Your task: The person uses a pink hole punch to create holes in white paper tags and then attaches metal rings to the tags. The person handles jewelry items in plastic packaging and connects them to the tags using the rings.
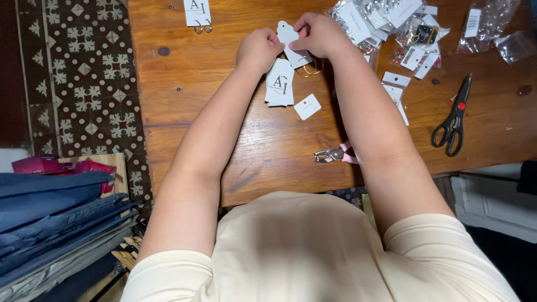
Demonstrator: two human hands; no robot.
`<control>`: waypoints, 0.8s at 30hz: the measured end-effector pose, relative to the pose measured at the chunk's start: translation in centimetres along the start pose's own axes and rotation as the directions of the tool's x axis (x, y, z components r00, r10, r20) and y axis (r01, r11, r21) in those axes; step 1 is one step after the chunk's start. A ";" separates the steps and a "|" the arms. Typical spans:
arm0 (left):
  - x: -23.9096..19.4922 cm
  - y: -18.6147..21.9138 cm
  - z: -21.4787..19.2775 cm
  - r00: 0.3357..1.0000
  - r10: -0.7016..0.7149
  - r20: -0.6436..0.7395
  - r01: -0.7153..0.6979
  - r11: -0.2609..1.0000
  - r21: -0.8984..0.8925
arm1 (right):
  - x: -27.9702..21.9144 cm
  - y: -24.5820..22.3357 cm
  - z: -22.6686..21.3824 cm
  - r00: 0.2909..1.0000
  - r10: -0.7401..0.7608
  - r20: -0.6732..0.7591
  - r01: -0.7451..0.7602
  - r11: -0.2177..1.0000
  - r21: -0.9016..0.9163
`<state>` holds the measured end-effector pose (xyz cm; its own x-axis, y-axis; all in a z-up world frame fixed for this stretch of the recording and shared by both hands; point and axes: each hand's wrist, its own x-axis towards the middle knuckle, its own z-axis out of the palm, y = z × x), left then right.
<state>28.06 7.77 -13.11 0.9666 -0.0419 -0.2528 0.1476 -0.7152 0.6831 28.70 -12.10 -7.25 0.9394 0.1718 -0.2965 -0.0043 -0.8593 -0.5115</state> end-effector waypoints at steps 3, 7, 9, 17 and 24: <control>1.8 0.2 1.4 0.989 0.105 -0.099 -0.116 0.987 -0.112 | -0.1 0.9 0.1 0.998 -0.027 -0.062 0.032 0.997 0.076; 1.6 1.0 0.5 0.968 0.192 -0.159 -0.222 0.956 -0.193 | -1.0 2.3 -1.0 0.979 -0.058 -0.198 0.094 0.980 0.175; 0.1 1.8 -1.0 0.926 0.321 -0.199 -0.378 0.788 -0.486 | -1.8 2.2 -2.0 0.933 -0.214 -0.288 0.282 0.934 0.220; -1.5 -3.2 -11.5 0.881 0.366 -0.300 -0.472 0.628 -0.618 | -0.9 -5.9 -1.2 0.902 -0.399 -0.167 0.418 0.706 0.571; -4.2 -10.7 -19.7 0.946 0.038 -0.322 -0.224 0.794 -0.566 | 5.4 -15.8 7.1 0.920 -0.387 0.065 0.239 0.683 0.690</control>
<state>26.58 29.36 -5.91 0.9875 0.1576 0.0070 0.0190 -0.1634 0.9864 31.39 5.81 -6.45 0.8433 0.5222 -0.1272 -0.0152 -0.2134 -0.9769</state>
